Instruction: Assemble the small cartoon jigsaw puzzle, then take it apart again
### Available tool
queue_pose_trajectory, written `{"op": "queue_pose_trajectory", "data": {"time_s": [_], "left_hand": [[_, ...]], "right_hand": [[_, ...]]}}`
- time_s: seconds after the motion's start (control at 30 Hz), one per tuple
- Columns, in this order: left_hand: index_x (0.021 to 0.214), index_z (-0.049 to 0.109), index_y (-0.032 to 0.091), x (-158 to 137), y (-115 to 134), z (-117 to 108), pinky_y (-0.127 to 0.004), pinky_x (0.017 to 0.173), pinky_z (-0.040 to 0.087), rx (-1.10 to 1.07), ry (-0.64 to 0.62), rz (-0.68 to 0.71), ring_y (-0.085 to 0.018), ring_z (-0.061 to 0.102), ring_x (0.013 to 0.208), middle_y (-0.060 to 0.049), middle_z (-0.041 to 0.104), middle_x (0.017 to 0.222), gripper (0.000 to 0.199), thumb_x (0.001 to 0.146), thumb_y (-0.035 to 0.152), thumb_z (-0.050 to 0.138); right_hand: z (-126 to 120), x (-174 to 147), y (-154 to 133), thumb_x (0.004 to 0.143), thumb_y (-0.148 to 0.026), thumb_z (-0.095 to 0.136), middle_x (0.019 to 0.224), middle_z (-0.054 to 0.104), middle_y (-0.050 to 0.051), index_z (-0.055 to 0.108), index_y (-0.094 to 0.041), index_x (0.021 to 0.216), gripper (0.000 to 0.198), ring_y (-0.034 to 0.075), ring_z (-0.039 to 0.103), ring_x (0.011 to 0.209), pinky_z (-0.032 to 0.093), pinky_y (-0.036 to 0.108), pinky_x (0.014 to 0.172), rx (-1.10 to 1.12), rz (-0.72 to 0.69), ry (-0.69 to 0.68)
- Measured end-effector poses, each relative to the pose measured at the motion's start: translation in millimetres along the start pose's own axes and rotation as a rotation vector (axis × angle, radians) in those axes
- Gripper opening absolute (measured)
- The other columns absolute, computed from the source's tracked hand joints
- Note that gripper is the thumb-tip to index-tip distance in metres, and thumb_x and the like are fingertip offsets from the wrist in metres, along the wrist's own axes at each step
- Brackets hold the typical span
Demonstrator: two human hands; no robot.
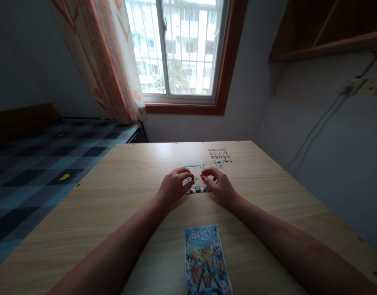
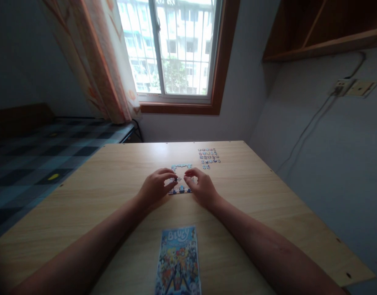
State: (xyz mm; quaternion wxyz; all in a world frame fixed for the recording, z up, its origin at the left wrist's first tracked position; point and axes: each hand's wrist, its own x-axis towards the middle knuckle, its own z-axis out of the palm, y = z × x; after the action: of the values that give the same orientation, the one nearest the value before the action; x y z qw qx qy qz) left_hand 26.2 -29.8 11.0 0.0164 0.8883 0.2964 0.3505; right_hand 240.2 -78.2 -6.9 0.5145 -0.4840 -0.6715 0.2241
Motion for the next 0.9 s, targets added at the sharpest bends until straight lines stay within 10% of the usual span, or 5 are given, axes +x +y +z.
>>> {"op": "queue_pose_trajectory", "data": {"time_s": [0.23,0.9], "left_hand": [[0.083,0.076,0.027,-6,-4,-2,-0.042,0.092,0.054,-0.062,-0.114,-0.074,-0.023,0.065,0.097,-0.004,0.073,0.103,0.011,0.078,0.019,0.070],[0.097,0.076,0.024,-5,-16,4,-0.045,0.098,0.050,-0.053,-0.132,-0.137,-0.026,0.064,0.104,-0.007,0.072,0.110,0.015,0.083,0.025,0.070]], "right_hand": [[-18,0,10,0.093,-0.025,0.063,0.110,0.073,0.006,0.078,-0.024,0.092,0.015,0.024,0.062,0.110,0.042,0.044,0.103,-0.422,-0.307,-0.091],[-11,-5,16,0.087,-0.022,0.069,0.133,0.065,0.006,0.081,-0.030,0.099,0.019,0.030,0.051,0.131,0.040,0.054,0.111,-0.516,-0.353,-0.196]]}}
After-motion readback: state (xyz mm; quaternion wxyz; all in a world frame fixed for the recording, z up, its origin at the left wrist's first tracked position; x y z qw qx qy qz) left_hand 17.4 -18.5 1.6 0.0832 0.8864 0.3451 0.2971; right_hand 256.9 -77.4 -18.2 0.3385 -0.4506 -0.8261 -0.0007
